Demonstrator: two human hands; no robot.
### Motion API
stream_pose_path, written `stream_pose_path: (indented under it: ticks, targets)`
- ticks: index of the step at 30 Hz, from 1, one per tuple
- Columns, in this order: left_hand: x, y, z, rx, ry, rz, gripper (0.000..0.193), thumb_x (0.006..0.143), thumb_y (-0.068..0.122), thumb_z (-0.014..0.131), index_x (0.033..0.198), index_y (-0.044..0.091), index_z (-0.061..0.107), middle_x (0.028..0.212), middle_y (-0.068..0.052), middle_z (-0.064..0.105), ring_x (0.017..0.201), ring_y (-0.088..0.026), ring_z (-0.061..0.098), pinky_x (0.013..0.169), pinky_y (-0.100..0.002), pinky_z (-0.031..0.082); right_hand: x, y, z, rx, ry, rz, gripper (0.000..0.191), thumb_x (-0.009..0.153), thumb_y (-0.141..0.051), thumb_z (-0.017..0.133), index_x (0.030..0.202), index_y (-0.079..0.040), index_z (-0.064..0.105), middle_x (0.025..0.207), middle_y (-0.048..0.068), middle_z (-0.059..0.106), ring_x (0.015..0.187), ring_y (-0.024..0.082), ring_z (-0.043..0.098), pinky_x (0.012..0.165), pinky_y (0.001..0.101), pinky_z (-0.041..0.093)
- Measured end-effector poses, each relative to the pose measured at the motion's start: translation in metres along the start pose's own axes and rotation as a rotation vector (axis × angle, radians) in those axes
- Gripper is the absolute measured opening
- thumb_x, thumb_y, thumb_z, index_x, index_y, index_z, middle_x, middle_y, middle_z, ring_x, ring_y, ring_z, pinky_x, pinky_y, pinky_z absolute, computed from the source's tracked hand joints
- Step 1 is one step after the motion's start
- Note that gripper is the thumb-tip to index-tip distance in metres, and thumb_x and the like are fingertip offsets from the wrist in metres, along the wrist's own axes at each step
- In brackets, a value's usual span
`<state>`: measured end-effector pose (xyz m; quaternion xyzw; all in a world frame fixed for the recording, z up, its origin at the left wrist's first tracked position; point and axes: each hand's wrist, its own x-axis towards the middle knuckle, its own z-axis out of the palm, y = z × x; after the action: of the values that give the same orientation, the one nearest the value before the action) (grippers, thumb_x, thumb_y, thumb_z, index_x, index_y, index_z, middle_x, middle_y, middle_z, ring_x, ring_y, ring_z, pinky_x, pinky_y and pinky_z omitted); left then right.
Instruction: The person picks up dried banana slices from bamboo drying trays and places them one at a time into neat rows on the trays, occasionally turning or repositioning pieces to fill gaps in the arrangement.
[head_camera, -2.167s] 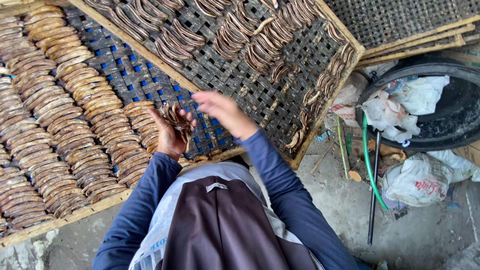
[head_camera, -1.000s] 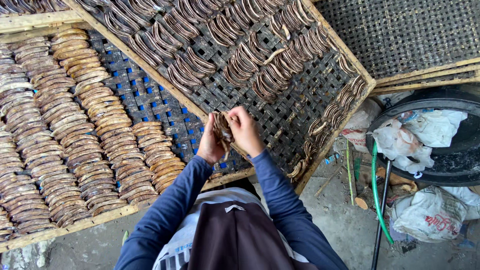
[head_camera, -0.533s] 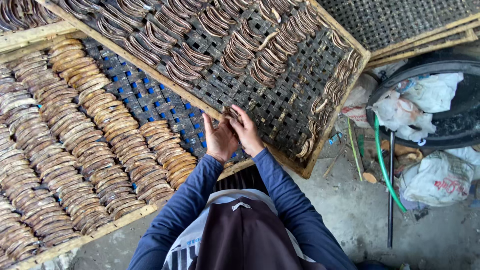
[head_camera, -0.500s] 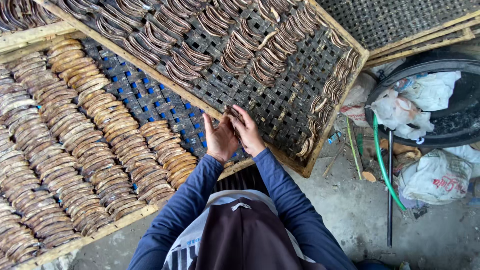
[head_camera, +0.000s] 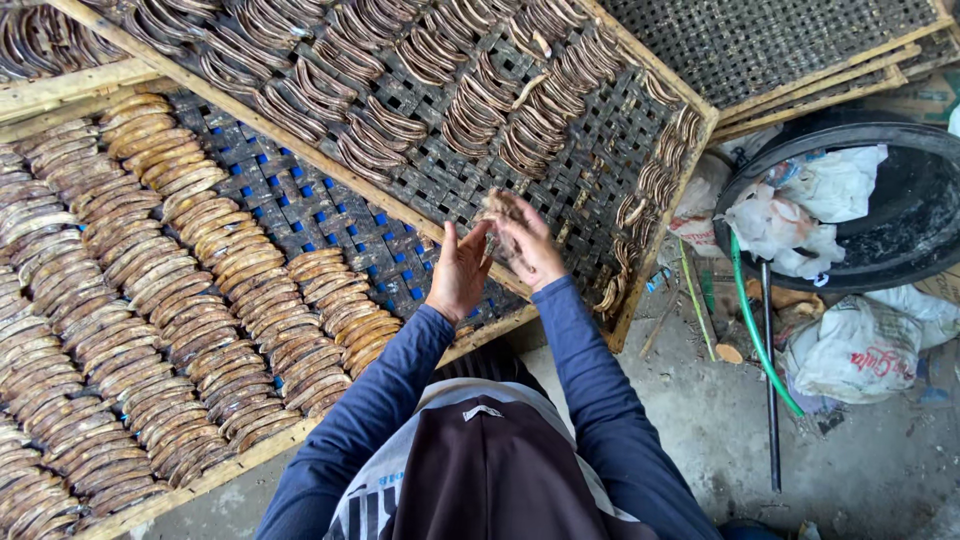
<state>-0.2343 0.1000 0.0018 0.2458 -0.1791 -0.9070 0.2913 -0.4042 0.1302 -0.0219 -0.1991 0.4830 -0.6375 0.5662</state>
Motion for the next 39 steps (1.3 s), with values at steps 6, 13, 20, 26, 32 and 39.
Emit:
stream_pose_path:
  ticks: [6,13,20,26,32,39]
  targets:
    - [-0.002,0.014,-0.026,0.082,0.282,0.171,0.072,0.102,0.059,0.037,0.148,0.007,0.054,0.157,-0.008,0.051,0.148,-0.024,0.040,0.121,-0.045,0.026,0.029,-0.016,0.001,-0.928,-0.072,-0.527,0.053,0.094,-0.003,0.071,0.143,-0.007,0.053,0.132,0.012,0.065,0.112,0.024,0.068,0.097,0.0375,0.058]
    - [0.013,0.011,-0.038,0.744,0.423,0.527,0.043,0.109,0.037,0.050,0.134,0.006,0.066,0.143,-0.014,0.063,0.136,-0.026,0.055,0.117,-0.037,0.038,0.011,0.032,0.007,-1.544,-0.222,-0.745,0.068,0.093,-0.021,0.069,0.155,-0.016,0.041,0.155,0.025,0.045,0.135,0.048,0.043,0.110,0.0528,0.031]
    - [0.044,0.027,-0.018,1.460,0.399,0.728,0.026,0.096,0.016,0.068,0.120,0.008,0.069,0.137,-0.020,0.059,0.126,-0.039,0.056,0.107,-0.046,0.045,0.036,0.011,-0.040,-0.883,-0.233,-0.462,0.054,0.104,-0.013,0.063,0.155,-0.012,0.046,0.155,0.013,0.053,0.139,0.032,0.057,0.113,0.0413,0.049]
    - [0.109,0.075,0.025,1.856,0.030,0.849,0.034,0.088,0.018,0.072,0.121,0.010,0.068,0.141,-0.018,0.056,0.128,-0.040,0.052,0.108,-0.051,0.042,0.097,-0.038,-0.112,-0.780,0.153,-0.275,0.042,0.096,-0.010,0.071,0.136,-0.007,0.061,0.124,0.017,0.065,0.102,0.026,0.070,0.090,0.0370,0.059]
    - [0.228,0.083,0.073,2.112,-0.169,0.846,0.039,0.091,0.026,0.069,0.128,0.012,0.066,0.150,-0.013,0.052,0.140,-0.034,0.045,0.117,-0.055,0.032,0.177,-0.107,-0.174,-1.140,0.501,-0.435,0.042,0.094,-0.015,0.073,0.133,-0.008,0.058,0.123,0.017,0.062,0.108,0.031,0.064,0.094,0.0414,0.054]
    - [0.367,0.067,0.142,2.529,-0.264,0.686,0.047,0.099,0.023,0.053,0.145,0.017,0.056,0.167,-0.008,0.036,0.152,-0.027,0.033,0.124,-0.055,0.021,0.252,-0.144,-0.198,-1.405,0.538,-0.521,0.055,0.101,-0.020,0.064,0.150,-0.004,0.044,0.153,0.022,0.044,0.138,0.042,0.047,0.114,0.0491,0.041]
